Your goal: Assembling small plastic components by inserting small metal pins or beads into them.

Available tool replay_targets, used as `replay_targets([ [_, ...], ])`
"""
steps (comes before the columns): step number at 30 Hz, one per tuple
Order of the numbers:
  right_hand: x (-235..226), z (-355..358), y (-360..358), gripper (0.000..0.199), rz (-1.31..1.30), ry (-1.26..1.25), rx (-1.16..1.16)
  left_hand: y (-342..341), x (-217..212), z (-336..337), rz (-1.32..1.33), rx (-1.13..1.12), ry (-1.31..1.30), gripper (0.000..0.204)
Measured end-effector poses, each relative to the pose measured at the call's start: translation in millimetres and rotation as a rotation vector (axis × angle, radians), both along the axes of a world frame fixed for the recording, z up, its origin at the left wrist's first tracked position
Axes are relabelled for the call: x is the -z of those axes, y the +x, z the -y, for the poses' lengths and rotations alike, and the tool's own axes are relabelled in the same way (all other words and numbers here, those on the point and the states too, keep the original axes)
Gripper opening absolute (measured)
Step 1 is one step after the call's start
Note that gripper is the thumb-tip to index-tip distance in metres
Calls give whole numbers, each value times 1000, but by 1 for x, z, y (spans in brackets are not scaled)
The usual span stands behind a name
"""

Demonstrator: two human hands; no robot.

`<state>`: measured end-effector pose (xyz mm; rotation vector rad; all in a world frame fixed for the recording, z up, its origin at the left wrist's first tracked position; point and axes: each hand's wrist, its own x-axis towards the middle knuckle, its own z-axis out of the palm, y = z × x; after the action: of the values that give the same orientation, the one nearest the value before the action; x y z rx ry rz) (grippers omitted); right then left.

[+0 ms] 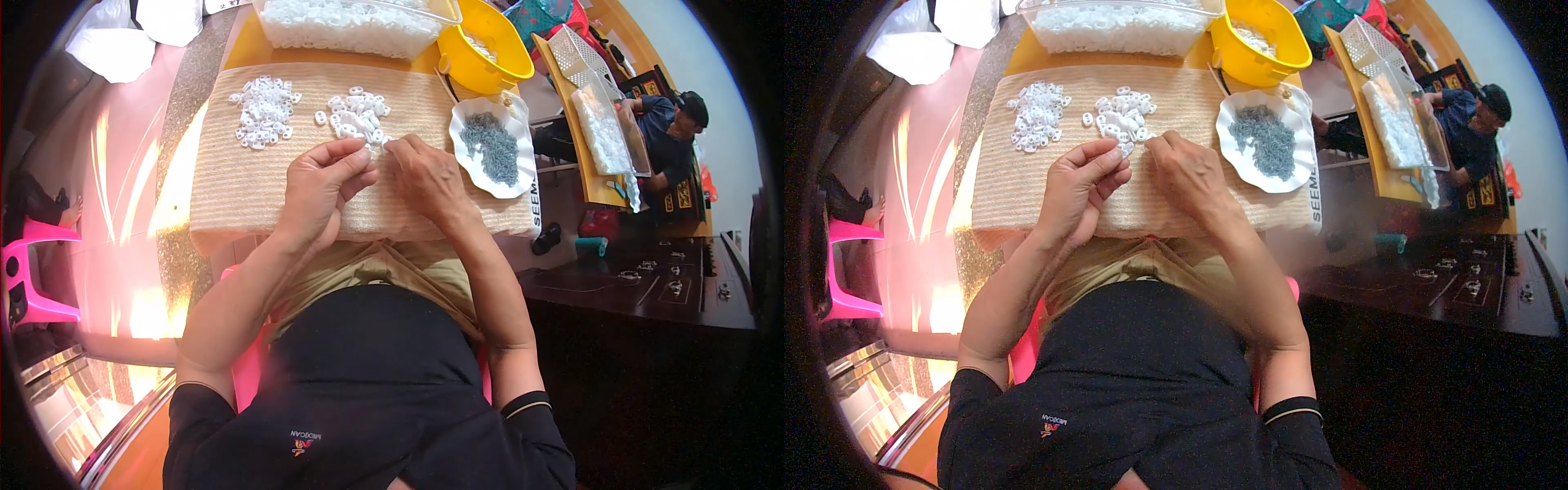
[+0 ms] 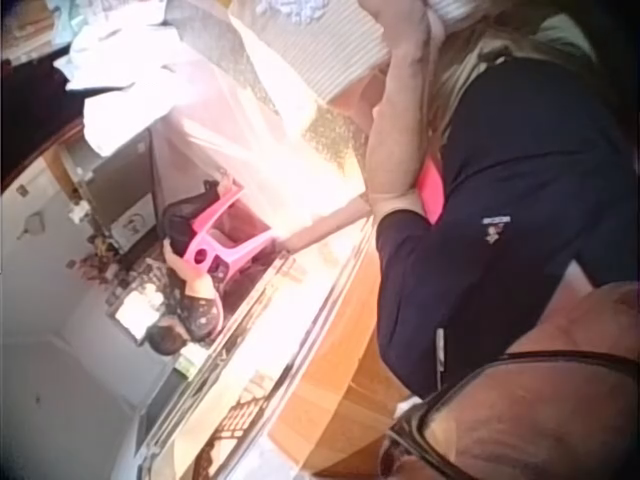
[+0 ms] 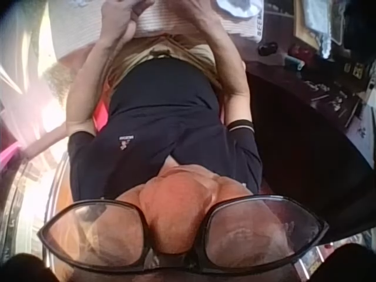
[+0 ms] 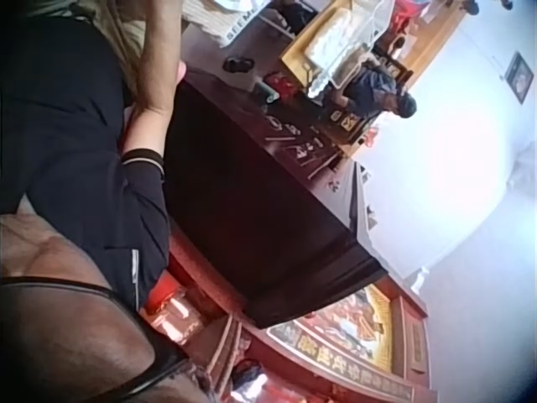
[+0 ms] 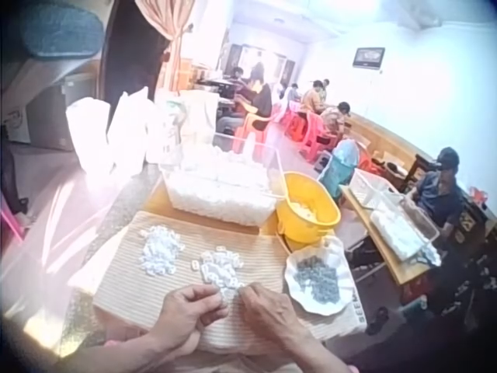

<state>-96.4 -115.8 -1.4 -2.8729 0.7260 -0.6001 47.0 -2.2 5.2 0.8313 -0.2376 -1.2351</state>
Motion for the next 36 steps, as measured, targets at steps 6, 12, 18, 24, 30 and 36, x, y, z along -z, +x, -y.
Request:
replay_targets([
  [6,-9,-2,-8,25,-99,24,-19,-1,1,0,7,-7,11,14],
  [12,-17,-3,-7,27,-147,70,-33,-2,3,0,13,6,19,13],
  [18,-24,-2,-4,27,-214,125,-26,-2,2,-1,13,10,14,12],
  [24,-12,6,-15,25,116,382,-36,-1,2,0,21,22,9,14],
  [30,-10,5,-28,26,365,971,-43,-5,1,-1,47,109,37,13],
  [36,-10,0,-32,28,451,1224,-50,-9,5,-2,86,205,61,15],
])
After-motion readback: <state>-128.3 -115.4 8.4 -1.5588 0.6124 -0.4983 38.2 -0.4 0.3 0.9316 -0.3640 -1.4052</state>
